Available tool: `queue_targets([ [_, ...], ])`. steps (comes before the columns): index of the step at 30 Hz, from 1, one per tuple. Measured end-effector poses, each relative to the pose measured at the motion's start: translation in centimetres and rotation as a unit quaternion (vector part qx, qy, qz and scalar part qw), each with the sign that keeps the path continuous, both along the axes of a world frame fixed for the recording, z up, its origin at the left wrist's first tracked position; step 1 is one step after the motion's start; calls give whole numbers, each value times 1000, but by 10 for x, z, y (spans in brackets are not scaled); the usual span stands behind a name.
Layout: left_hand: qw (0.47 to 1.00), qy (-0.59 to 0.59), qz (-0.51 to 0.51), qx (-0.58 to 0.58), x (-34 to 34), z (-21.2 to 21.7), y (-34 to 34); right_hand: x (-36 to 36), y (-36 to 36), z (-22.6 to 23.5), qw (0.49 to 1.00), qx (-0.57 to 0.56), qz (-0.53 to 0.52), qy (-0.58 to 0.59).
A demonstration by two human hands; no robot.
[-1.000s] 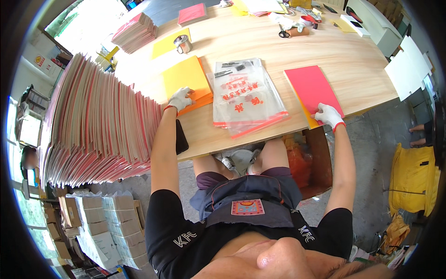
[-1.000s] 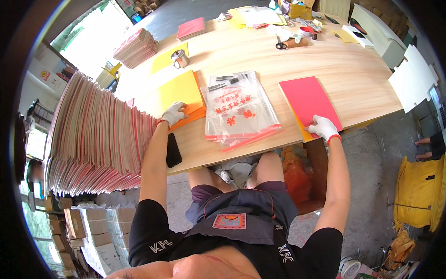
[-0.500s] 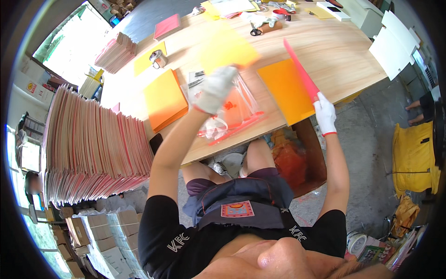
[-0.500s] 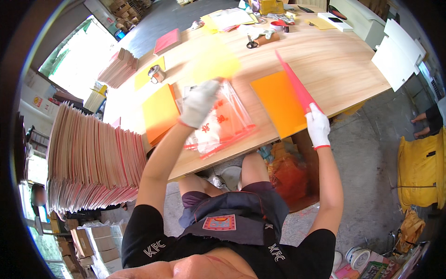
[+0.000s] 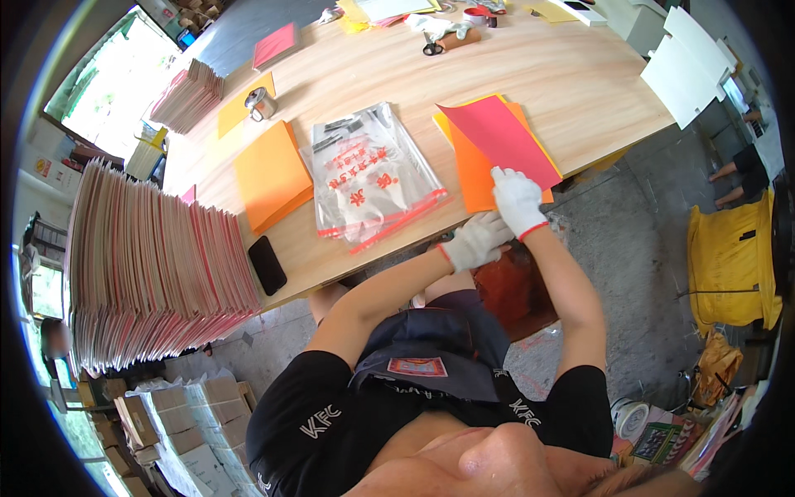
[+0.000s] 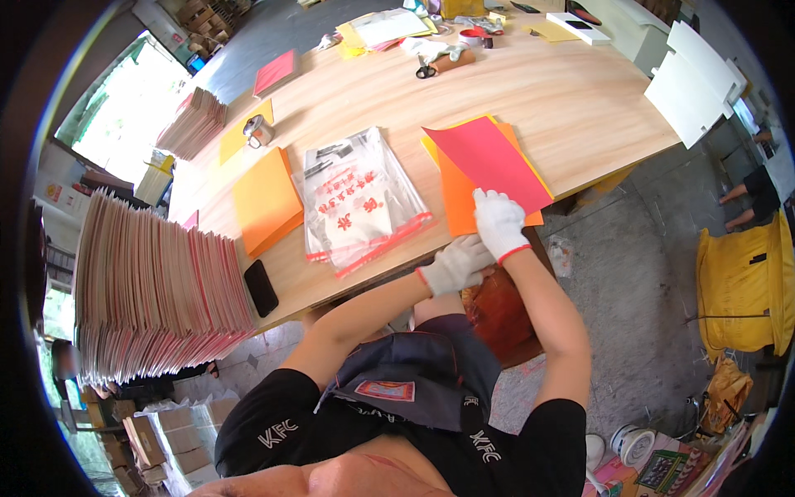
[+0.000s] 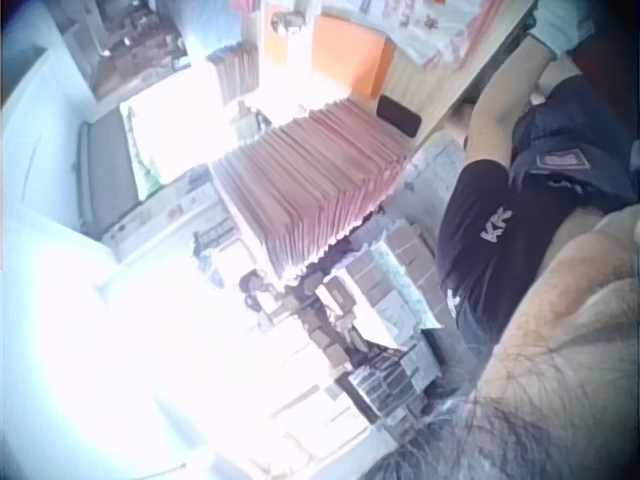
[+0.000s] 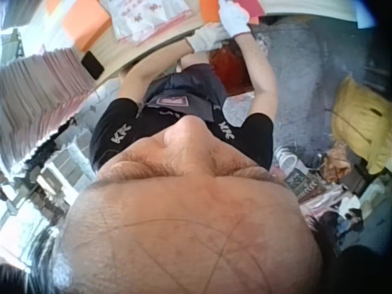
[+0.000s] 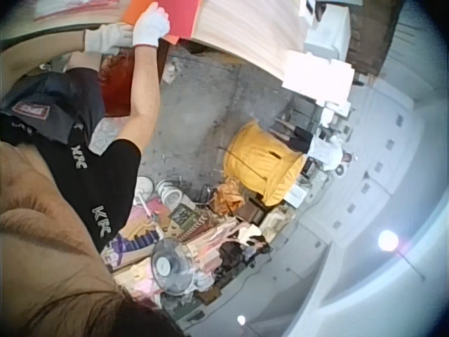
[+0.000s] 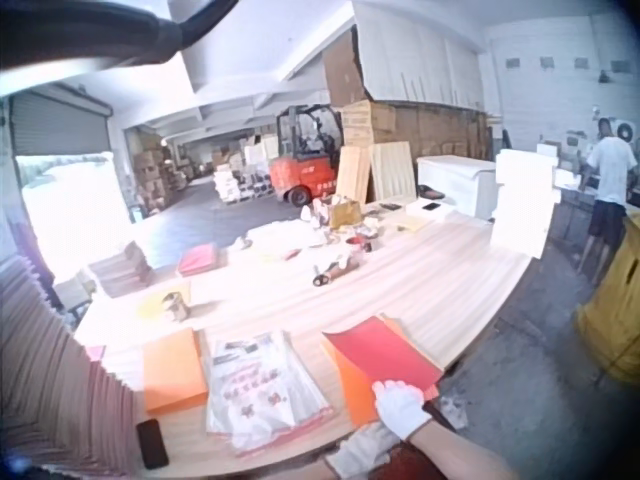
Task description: The person places red and yellow paper sheets into plastic bags one by one and stacks them on a table in a manufacturing environment.
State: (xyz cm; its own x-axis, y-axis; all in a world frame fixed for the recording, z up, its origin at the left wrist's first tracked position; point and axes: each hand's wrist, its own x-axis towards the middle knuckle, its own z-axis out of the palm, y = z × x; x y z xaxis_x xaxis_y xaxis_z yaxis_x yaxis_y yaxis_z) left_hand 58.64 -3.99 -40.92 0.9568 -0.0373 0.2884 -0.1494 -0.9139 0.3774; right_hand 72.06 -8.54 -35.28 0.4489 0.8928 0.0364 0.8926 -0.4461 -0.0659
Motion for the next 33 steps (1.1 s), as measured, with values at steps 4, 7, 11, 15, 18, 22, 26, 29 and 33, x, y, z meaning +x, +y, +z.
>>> queue_targets([
  [4,995,-74,-19,-68,-80,-13,-8,-36,21,-27,997,-6,-69,-27],
  [7,993,-15,10,-118,-143,0,-11,-47,23,-19,997,-22,-76,-9],
  [11,973,-11,98,-208,-234,-5,-14,-13,8,-28,1000,2,-2,12],
  [15,878,50,404,-251,-373,-36,-31,-3,-1,-44,999,47,6,-19],
  [18,632,137,578,-497,-525,-94,-89,-22,19,-34,997,-8,7,-77],
  [22,685,408,285,-532,-611,-112,-222,5,-1,-80,967,180,135,-119],
  [26,646,375,345,-569,-581,-90,-292,19,3,-72,994,-17,82,-72],
  [29,638,311,406,-575,-555,-84,-312,40,15,-84,991,-36,114,-63],
  [33,642,255,445,-570,-538,-80,-322,41,21,-66,990,-85,111,-20],
])
